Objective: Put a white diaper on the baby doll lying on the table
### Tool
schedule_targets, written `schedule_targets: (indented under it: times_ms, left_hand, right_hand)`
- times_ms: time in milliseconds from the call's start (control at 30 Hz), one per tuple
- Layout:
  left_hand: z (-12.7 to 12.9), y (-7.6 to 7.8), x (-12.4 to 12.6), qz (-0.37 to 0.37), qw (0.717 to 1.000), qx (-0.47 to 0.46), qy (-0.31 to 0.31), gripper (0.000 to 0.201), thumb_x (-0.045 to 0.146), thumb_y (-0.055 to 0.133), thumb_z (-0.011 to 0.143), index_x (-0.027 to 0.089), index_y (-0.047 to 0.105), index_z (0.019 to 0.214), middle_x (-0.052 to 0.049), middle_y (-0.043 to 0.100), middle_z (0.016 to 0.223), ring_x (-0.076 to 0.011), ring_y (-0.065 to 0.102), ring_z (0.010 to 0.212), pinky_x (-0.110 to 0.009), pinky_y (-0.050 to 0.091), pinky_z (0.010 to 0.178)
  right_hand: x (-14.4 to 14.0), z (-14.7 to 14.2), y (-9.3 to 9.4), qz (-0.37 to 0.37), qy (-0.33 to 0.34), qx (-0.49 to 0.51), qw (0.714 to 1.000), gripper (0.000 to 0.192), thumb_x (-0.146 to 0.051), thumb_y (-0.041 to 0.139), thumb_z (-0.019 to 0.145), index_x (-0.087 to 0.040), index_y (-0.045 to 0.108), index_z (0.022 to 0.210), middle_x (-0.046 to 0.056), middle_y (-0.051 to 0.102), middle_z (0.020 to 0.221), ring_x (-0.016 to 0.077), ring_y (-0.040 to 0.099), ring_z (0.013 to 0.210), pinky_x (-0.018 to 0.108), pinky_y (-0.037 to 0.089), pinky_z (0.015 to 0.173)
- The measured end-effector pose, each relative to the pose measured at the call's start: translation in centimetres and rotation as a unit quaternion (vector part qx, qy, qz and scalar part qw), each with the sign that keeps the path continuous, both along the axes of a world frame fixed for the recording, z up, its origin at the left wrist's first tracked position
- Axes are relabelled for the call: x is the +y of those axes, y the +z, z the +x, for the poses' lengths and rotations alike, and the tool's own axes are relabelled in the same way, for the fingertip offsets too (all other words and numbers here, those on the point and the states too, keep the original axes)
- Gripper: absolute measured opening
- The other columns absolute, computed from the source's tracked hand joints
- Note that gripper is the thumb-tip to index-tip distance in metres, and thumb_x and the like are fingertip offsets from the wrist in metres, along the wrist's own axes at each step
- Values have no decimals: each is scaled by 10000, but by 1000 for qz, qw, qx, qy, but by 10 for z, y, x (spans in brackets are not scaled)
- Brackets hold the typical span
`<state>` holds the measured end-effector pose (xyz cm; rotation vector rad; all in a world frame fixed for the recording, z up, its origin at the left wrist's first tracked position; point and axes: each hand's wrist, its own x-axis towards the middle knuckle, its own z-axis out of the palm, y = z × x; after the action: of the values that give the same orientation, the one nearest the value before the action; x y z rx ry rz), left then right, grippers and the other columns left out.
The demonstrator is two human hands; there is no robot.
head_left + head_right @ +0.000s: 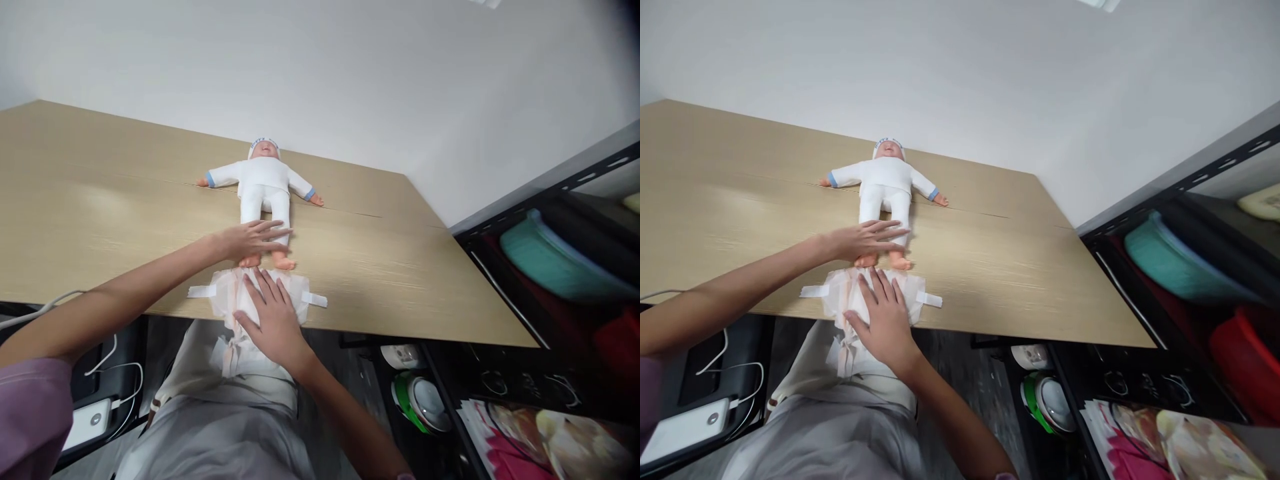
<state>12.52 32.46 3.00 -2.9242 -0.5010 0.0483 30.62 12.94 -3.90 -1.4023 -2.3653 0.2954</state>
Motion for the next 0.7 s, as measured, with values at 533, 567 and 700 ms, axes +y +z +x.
schedule_targets:
  times_ms: [533,567,700]
  left_hand:
    - [20,81,52,-230,936,-252,-90,299,369,713,1006,259,787,1274,-90,823,1289,-317,688,1267,-444,485,1125]
    - [18,90,55,-238,932,-259,-83,302,393,747,995,255,787,1260,-82,821,1270,-310,692,1263,-430,489,1113]
    - [9,112,65,-249,928,-270,-61,375,405,830,963,236,770,1292,-83,796,1298,-285,672,1280,-409,493,1093]
  right_hand:
    - [68,14,13,-84,73,-21,994,810,-707,470,1180,-286,317,1855,69,210,1943,300,172,1826,617,183,1491]
    - [79,14,11,-77,80,-25,993,810,-713,447,1183,-289,306,1859,73,212,1943,301,175,1826,619,186,1489]
    - [132,10,8,-42,96,-48,993,816,-694,454,1188,-251,310,1857,104,225,1941,316,197,1820,602,204,1485]
